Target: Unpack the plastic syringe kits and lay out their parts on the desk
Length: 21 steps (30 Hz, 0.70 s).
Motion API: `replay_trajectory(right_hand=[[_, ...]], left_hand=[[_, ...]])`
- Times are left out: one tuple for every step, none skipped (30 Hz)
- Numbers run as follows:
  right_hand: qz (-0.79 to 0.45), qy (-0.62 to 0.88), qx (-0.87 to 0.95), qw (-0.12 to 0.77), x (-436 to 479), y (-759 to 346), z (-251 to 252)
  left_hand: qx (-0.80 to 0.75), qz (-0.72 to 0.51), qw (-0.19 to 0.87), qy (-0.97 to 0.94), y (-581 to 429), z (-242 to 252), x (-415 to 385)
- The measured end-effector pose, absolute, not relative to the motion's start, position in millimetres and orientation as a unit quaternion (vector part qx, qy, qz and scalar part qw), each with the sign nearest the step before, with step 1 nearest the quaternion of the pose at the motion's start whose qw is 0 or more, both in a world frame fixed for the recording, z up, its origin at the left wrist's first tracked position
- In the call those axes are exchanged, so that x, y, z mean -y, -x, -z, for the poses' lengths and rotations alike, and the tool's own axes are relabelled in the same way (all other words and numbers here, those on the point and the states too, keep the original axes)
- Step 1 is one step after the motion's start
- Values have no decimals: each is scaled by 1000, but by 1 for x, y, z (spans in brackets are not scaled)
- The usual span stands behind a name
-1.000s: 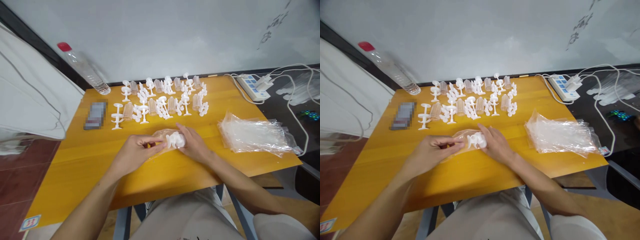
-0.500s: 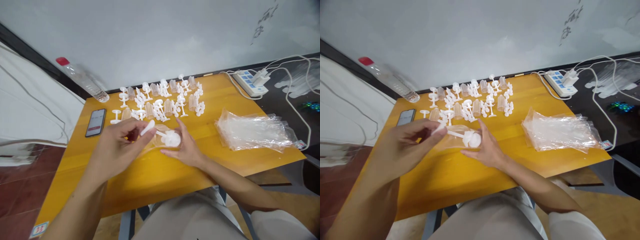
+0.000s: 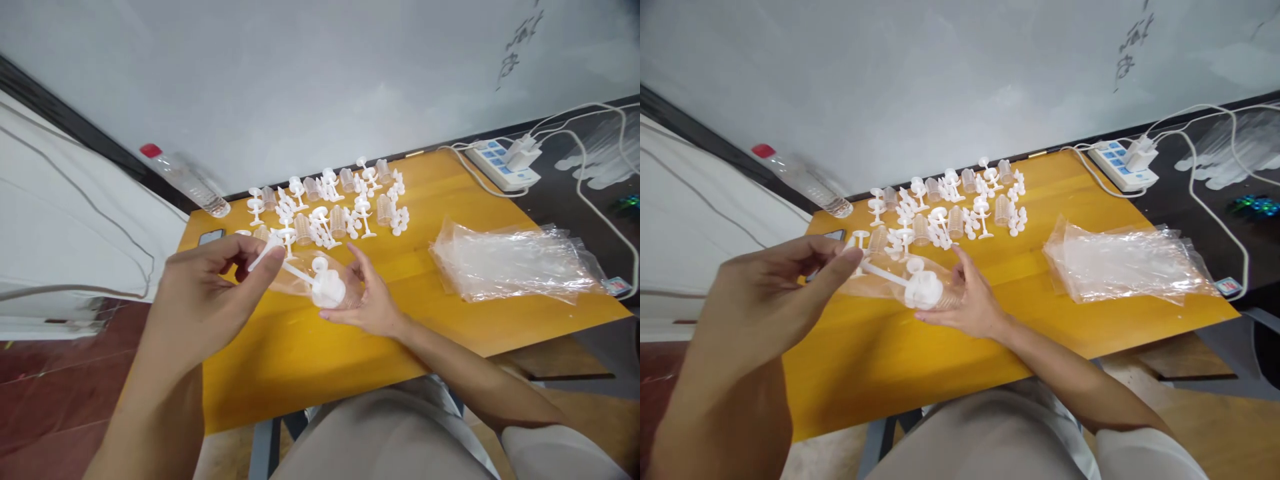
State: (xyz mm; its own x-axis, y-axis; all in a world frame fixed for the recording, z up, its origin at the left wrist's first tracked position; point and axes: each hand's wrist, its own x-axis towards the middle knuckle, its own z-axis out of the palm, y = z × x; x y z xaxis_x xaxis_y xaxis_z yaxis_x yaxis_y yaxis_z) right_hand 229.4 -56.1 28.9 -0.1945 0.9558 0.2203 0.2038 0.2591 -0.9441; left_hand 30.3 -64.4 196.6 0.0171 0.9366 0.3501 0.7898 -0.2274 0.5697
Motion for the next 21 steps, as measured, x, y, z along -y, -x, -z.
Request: replay_trajectory(right_hand=[[-412,447,654,451,56,-230,-29],[-412,444,658,447,56,-230,-29],[-413,436,665,444,56,-231,-30],[-416,423,673,441,56,-232,-30],[-423,408,681,438,56,-233,-32],[-433,394,686,433,56,-233,-33],[-447,380,689,426,56,-233,-34],[-467,367,689,415,56,-233,-35],[-487,354,688,405,57,-233,-36],[-504,343,686,397,57,-232,-36],[-516,335,684,393,57,-231,-36],[-521,329,682,393,57,-230,-35],[-520,328,682,396,57,-229,-35],[-515,330,682,400,57,-228,-33],[-509,332,684,404,57,-227,-32],[-504,332,687,405,57,-227,-32],[-500,330,692,403,57,-227,-31],[-500,325,696,400,57,-227,-31],[-501,318,701,395,58,-228,-32],[-505,312,705,388,59,-228,-33],[-509,307,708,382,59,-229,-34]], left_hand=[[-623,-352,109,-690,-30,-195,66],[-631,-351,115,-682,-30,-194,68],[-636,-344,124,-679,-30,-194,69],[-638,-332,136,-682,-30,-193,70],[-636,-322,146,-686,-30,-193,70],[-634,-316,150,-690,-29,-193,70],[-635,-315,147,-690,-29,-193,71],[-639,-319,138,-686,-29,-194,71],[-645,-322,127,-682,-29,-194,71],[-653,-318,121,-676,-29,-195,70],[-664,-311,119,-669,-28,-196,70],[-678,-305,117,-658,-28,-196,69],[-694,-297,118,-645,-28,-197,68],[-711,-285,121,-631,-28,-197,67],[-726,-270,127,-620,-28,-197,66],[-736,-255,135,-612,-27,-197,65],[-742,-241,143,-608,-26,-196,64],[-746,-231,152,-606,-26,-196,63],[-748,-226,158,-603,-25,-195,62],[-749,-226,162,-601,-24,-194,61],[-749,-224,167,-601,-23,-193,61]])
